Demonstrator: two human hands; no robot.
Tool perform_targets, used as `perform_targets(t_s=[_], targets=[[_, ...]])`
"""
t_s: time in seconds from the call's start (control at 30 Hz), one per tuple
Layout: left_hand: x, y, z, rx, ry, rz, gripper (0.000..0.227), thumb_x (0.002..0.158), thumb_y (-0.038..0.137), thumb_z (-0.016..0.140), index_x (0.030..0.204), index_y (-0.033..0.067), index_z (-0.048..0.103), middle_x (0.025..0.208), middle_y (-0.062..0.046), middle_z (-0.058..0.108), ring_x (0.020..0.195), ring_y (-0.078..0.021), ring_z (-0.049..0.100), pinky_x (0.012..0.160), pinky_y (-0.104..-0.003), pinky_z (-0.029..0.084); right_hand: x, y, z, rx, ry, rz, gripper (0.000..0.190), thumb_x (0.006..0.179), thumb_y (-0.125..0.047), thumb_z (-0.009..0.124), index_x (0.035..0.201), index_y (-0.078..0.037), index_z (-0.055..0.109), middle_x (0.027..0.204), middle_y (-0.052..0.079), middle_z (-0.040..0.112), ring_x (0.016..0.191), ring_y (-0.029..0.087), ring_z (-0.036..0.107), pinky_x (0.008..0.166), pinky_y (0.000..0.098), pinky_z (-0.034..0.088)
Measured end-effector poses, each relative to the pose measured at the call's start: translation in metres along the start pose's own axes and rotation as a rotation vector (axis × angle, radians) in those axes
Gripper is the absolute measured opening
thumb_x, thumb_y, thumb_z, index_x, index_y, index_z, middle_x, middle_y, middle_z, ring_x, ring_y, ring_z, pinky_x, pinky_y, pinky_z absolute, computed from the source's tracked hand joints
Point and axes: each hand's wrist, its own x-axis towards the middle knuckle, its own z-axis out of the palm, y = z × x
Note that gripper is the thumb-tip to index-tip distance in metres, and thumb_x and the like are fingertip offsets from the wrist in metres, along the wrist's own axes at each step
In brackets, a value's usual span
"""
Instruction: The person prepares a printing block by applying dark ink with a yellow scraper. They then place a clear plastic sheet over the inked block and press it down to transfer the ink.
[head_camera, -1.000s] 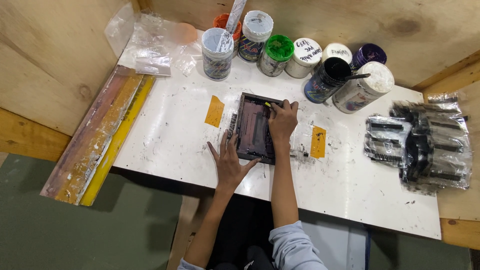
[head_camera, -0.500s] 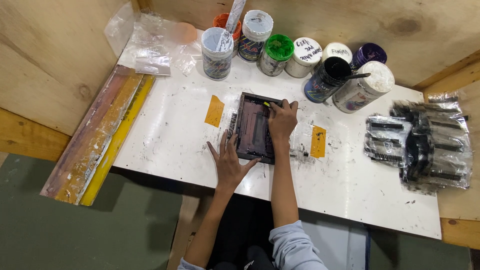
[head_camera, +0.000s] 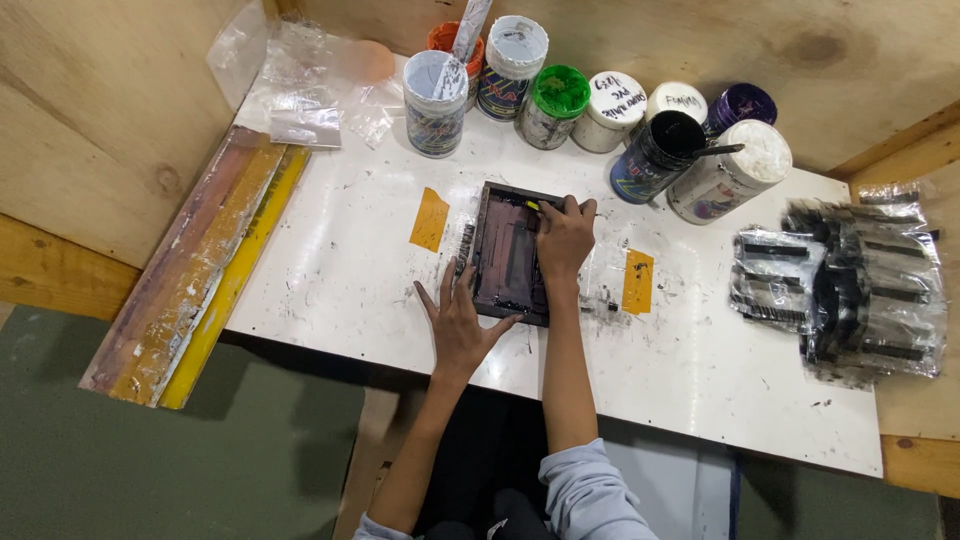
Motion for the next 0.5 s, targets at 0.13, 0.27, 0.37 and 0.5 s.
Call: perform_targets(t_s=[0.13, 0.27, 0.37, 0.5], targets=[[0.0, 0.001, 0.0, 0.0, 0.0, 0.001, 0.098, 0.064, 0.054, 0.09, 0.137, 0.0039, 0.05, 0.133, -0.018, 0.066, 0.146, -0.0339, 0.04, 0.115, -0.074, -0.005, -0.001, 0.001, 0.009, 0.029, -0.011, -0.004, 0.008, 0.083, -0.016, 0.08, 0.091, -0.018, 0.081, 0.081, -0.001, 0.056, 0.091, 0.019, 0.053, 0.063, 0.0307, 0.06], [0.0, 0.0, 0.001, 0.002, -0.003, -0.002, 0.097, 0.065, 0.055, 0.09, 0.137, 0.004, 0.05, 0.132, -0.017, 0.067, 0.145, -0.0337, 0.041, 0.115, -0.074, -0.006, 0.001, 0.0, 0.01, 0.06, -0.028, -0.039, 0.008, 0.087, -0.015, 0.077, 0.092, -0.018, 0.082, 0.081, 0.0, 0.056, 0.091, 0.02, 0.055, 0.063, 0.0337, 0.061], [0.0, 0.0, 0.0, 0.003, -0.002, 0.002, 0.097, 0.065, 0.055, 0.09, 0.137, 0.004, 0.05, 0.132, -0.017, 0.067, 0.145, -0.0339, 0.041, 0.115, -0.074, -0.005, 0.002, -0.003, 0.007, 0.059, -0.008, -0.05, 0.008, 0.087, -0.016, 0.077, 0.093, -0.019, 0.081, 0.081, -0.001, 0.054, 0.089, 0.02, 0.053, 0.062, 0.0334, 0.061], [0.001, 0.0, -0.001, 0.02, 0.003, 0.01, 0.097, 0.065, 0.055, 0.09, 0.137, 0.0041, 0.05, 0.131, -0.017, 0.067, 0.145, -0.0338, 0.041, 0.115, -0.074, -0.005, 0.004, -0.003, 0.006, 0.029, 0.012, -0.057, 0.008, 0.085, -0.018, 0.078, 0.092, -0.022, 0.081, 0.081, -0.002, 0.053, 0.088, 0.018, 0.052, 0.061, 0.0326, 0.061]])
